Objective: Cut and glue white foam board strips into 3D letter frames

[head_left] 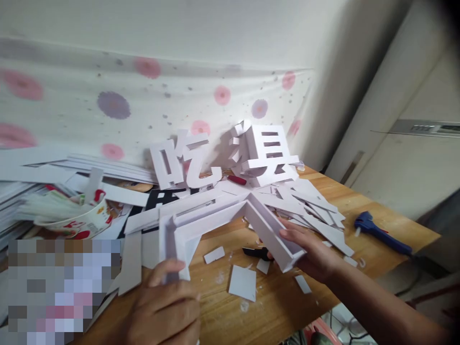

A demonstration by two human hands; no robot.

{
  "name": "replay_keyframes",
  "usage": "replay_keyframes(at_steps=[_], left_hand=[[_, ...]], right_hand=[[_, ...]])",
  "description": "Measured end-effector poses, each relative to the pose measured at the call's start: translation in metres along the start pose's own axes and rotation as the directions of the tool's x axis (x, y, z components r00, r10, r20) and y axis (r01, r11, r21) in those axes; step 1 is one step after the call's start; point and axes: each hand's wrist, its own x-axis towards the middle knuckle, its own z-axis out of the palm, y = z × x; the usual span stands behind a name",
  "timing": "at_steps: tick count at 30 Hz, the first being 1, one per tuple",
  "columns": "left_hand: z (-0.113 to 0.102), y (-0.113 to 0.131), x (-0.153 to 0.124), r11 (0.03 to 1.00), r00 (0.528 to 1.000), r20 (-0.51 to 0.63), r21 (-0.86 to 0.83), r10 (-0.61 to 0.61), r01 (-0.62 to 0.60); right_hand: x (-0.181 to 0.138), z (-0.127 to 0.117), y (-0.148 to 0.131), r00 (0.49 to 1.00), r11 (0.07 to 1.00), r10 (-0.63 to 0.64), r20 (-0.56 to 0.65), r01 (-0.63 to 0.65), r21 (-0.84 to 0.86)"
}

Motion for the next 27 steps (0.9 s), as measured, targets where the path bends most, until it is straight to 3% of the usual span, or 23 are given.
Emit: replay_keyframes(at_steps=[2,5,7,8,9,11,12,13,14,16,18,24,27], left_hand=[[0.000,-0.003,0.002,0.998,0.994,-0.092,-0.041,-0.061,0.057],[0.000,-0.019,0.003,0.991,0.976,-0.209,-0.126,-0.060,0.034],[0.002,-0.031,0.004,0.947,0.914,-0.357,-0.311,-0.191,0.077],[0.003,-0.036,0.004,0.887,0.844,-0.419,-0.442,-0.335,0.132],[0.004,-0.040,0.006,0.788,0.748,-0.431,-0.584,-0.505,0.195],[0.006,-0.044,0.010,0.473,0.557,-0.247,-0.826,-0.793,0.307],[0.007,-0.044,0.013,0.285,0.499,-0.081,-0.893,-0.863,0.349],[0.007,-0.044,0.015,0.110,0.475,0.088,-0.921,-0.876,0.373],[0.006,-0.043,0.017,-0.027,0.478,0.222,-0.924,-0.850,0.381],[0.005,-0.040,0.020,-0.162,0.507,0.355,-0.909,-0.786,0.385],[0.003,-0.038,0.022,-0.180,0.510,0.366,-0.909,-0.779,0.377],[0.003,-0.034,0.022,-0.213,0.418,0.344,-0.920,-0.841,0.329],[0.004,-0.033,0.022,-0.179,0.413,0.314,-0.925,-0.855,0.335]], right_hand=[[-0.001,-0.002,0.004,0.998,1.000,-0.023,-0.062,0.023,0.008],[-0.003,-0.006,0.008,0.991,0.997,-0.068,-0.113,0.071,0.022],[-0.005,-0.008,0.009,0.988,0.995,-0.094,-0.122,0.097,0.019],[-0.006,-0.009,0.009,0.985,0.994,-0.107,-0.136,0.110,0.010],[-0.007,-0.010,0.010,0.980,0.992,-0.124,-0.155,0.124,-0.005],[-0.008,-0.013,0.011,0.968,0.985,-0.169,-0.187,0.161,-0.054],[-0.009,-0.015,0.011,0.962,0.980,-0.193,-0.195,0.180,-0.080],[-0.010,-0.016,0.012,0.957,0.975,-0.214,-0.194,0.197,-0.105],[-0.010,-0.018,0.013,0.955,0.969,-0.230,-0.186,0.207,-0.131],[-0.012,-0.020,0.016,0.955,0.961,-0.247,-0.166,0.219,-0.170],[-0.014,-0.022,0.018,0.956,0.956,-0.251,-0.149,0.221,-0.195],[-0.018,-0.036,0.027,0.957,0.937,-0.243,-0.157,0.189,-0.295],[-0.017,-0.041,0.030,0.954,0.928,-0.253,-0.163,0.192,-0.320]])
